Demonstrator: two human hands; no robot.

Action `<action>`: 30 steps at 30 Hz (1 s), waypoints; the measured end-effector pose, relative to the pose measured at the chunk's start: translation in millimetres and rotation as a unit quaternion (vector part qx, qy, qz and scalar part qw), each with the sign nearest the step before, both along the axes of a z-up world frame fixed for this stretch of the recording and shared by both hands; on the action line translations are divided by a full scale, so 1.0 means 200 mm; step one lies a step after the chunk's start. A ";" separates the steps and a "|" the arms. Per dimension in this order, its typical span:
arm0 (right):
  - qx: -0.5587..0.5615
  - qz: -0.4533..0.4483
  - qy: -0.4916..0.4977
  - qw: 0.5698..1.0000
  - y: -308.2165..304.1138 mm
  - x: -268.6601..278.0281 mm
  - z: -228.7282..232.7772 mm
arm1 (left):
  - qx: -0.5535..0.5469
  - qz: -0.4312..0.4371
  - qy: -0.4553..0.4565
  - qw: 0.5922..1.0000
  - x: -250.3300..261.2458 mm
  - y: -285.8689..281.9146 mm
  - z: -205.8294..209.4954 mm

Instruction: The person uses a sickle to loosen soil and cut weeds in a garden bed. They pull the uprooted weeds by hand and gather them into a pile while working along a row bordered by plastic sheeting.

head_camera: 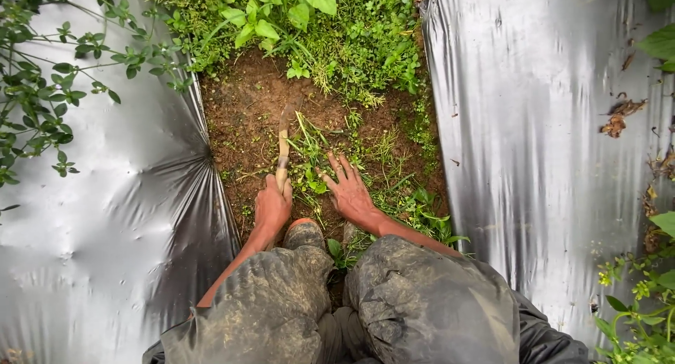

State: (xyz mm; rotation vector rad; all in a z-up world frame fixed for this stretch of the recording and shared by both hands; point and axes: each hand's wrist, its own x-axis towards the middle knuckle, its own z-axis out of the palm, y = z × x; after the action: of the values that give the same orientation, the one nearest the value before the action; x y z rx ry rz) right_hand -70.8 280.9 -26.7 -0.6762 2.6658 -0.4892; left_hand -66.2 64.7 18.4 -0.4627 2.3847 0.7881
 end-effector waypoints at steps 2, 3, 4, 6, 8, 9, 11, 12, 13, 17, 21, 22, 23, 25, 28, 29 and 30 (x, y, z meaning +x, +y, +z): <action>-0.001 -0.007 -0.008 1.000 -0.01 0.00 0.01 | 0.029 0.040 0.019 0.999 -0.05 0.00 0.01; -0.001 -0.007 -0.011 1.000 0.00 0.02 0.01 | 0.029 0.040 0.016 0.999 -0.06 0.00 0.04; -0.003 -0.002 -0.005 1.000 0.00 0.01 0.00 | 0.015 0.028 0.024 0.999 -0.07 -0.01 0.08; -0.007 0.004 0.002 1.000 -0.01 0.00 0.03 | -0.001 0.017 0.033 0.999 -0.06 -0.04 0.04; -0.003 -0.004 -0.009 1.000 -0.01 0.00 0.07 | -0.123 -0.081 0.173 0.974 0.02 -0.07 -0.12; -0.003 -0.005 -0.009 1.000 -0.01 -0.01 0.07 | -0.124 -0.082 0.173 0.974 0.03 -0.06 -0.12; -0.010 -0.002 -0.002 1.000 0.00 0.00 0.05 | -0.154 -0.172 0.270 0.935 0.06 -0.05 -0.11; -0.009 0.000 -0.002 1.000 -0.01 0.00 0.07 | -0.155 -0.170 0.270 0.935 0.09 -0.07 -0.16; -0.009 -0.003 -0.010 1.000 -0.01 0.01 0.08 | -0.208 -0.199 0.327 0.900 0.11 -0.09 -0.21; -0.008 -0.004 -0.010 1.000 0.00 -0.01 0.10 | -0.203 -0.241 0.348 0.883 0.15 -0.15 -0.19; -0.012 -0.001 -0.004 1.000 0.00 -0.01 0.09 | -0.111 -0.215 0.328 0.913 0.18 -0.16 -0.09; -0.015 -0.002 0.001 1.000 0.00 -0.01 0.09 | -0.076 -0.097 0.257 0.959 0.15 -0.14 -0.05; -0.019 -0.004 0.005 1.000 0.00 0.00 0.09 | -0.040 0.024 0.180 0.982 0.12 -0.12 -0.02; -0.016 -0.009 0.001 1.000 0.01 0.00 0.07 | 0.008 0.097 0.152 0.984 0.03 -0.13 -0.04; -0.021 -0.006 0.005 1.000 0.01 0.00 0.02 | 0.057 0.176 0.097 0.978 0.00 -0.11 -0.06; -0.027 -0.004 0.013 1.000 0.01 0.00 0.00 | 0.061 0.178 0.071 0.980 -0.01 -0.10 -0.06; -0.029 -0.002 0.014 0.999 0.02 -0.03 0.06 | 0.060 0.180 0.072 0.979 0.02 -0.08 -0.04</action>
State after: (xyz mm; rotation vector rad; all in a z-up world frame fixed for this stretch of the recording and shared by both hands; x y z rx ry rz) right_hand -76.1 284.1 -14.1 -0.7003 2.6884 -0.5627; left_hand -61.4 48.8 11.1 -0.8265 2.3990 1.1530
